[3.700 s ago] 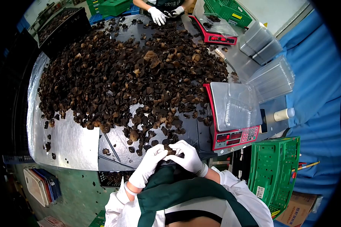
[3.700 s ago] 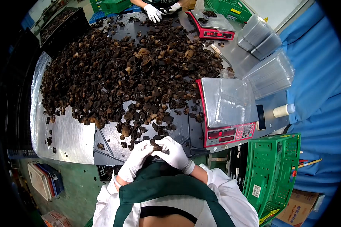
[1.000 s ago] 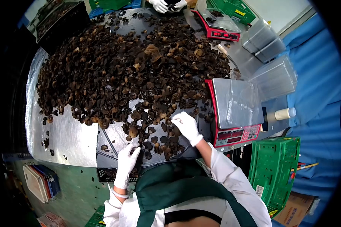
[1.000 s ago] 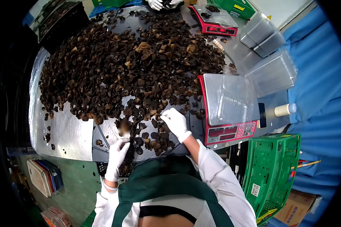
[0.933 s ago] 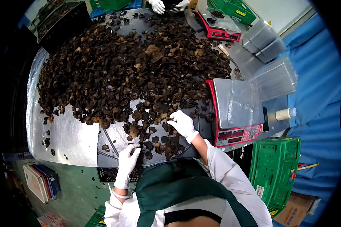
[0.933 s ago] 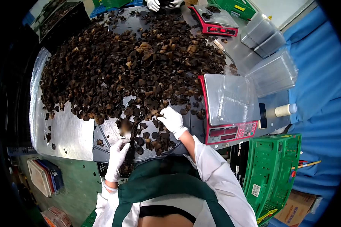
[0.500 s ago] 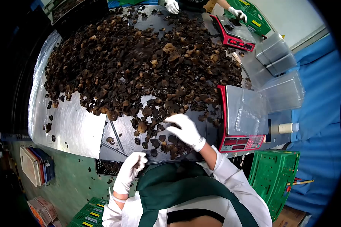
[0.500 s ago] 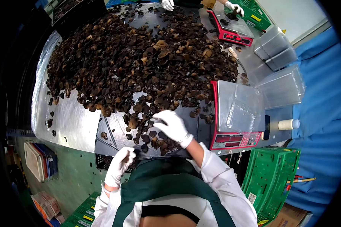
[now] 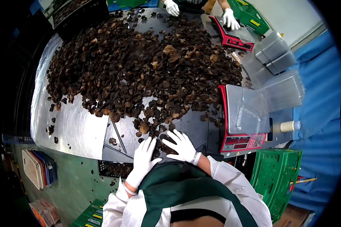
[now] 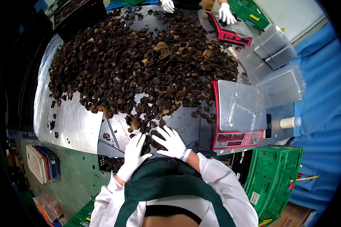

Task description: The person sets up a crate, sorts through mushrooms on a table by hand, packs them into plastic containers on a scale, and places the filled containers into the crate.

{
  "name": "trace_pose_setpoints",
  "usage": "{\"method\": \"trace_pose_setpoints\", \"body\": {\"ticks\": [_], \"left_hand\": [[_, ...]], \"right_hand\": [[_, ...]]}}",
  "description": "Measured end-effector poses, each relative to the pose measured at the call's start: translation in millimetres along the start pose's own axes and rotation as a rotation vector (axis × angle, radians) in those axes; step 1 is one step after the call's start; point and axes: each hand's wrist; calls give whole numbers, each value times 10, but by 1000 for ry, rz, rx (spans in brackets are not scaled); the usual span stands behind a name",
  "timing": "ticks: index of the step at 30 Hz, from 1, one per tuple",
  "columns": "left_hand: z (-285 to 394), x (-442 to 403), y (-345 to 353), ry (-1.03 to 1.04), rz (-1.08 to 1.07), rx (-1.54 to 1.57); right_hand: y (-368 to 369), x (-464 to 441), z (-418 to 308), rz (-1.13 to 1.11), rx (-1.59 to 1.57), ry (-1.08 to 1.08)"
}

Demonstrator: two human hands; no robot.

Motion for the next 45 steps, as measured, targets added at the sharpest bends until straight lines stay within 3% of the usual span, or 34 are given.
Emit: {"method": "trace_pose_setpoints", "body": {"ticks": [6,10,12,16,17,18,20,22,23,26,29,33,36,39,40,42,45], "left_hand": [[-88,-119,317,157,26,-41],[-205,-221,378,198,71,-61],[-234,-263,380,179,84,-9],[-201,-303,368,78,158,167],[-205,-310,371,20,182,281],[-206,-314,384,-37,203,397],[-185,-325,402,-190,249,699],[-71,-368,333,-424,246,1189],[-58,-399,307,-513,165,1528],[48,-592,242,-529,38,2113],[381,-919,191,-520,-9,2226],[1088,-1511,177,-373,-89,2139],[1779,-1905,263,-248,-91,1951],[2408,-2154,352,-257,-159,1735],[2462,-2215,519,-123,-80,1345],[2689,-2256,733,113,65,1149],[2777,-2224,892,196,104,962]], "right_hand": [[-8,50,-26,40,-15,-68],[78,-118,2,247,-30,-48],[44,-146,41,199,-151,70],[38,-223,156,527,-613,239],[-90,-186,106,286,-1290,610],[-186,-160,168,194,-1660,751],[-288,-107,187,258,-2147,716],[-142,-6,367,226,-2515,453],[-196,9,372,243,-2555,415],[-387,94,409,297,-2649,302],[-748,287,510,414,-2479,328],[-1571,682,761,750,-1827,407],[-2035,996,1047,956,-1267,711],[-2147,1233,1302,1025,-920,804],[-2113,1302,1414,1013,-797,763],[-2099,1440,1580,934,-439,673],[-1992,1623,1808,823,-327,654]]}}
Point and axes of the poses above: each hand's wrist, its own x-axis away from the middle knuckle, its own y-axis out of the palm, z = x × y, and after that the axes turned 4 degrees about y, right-handed
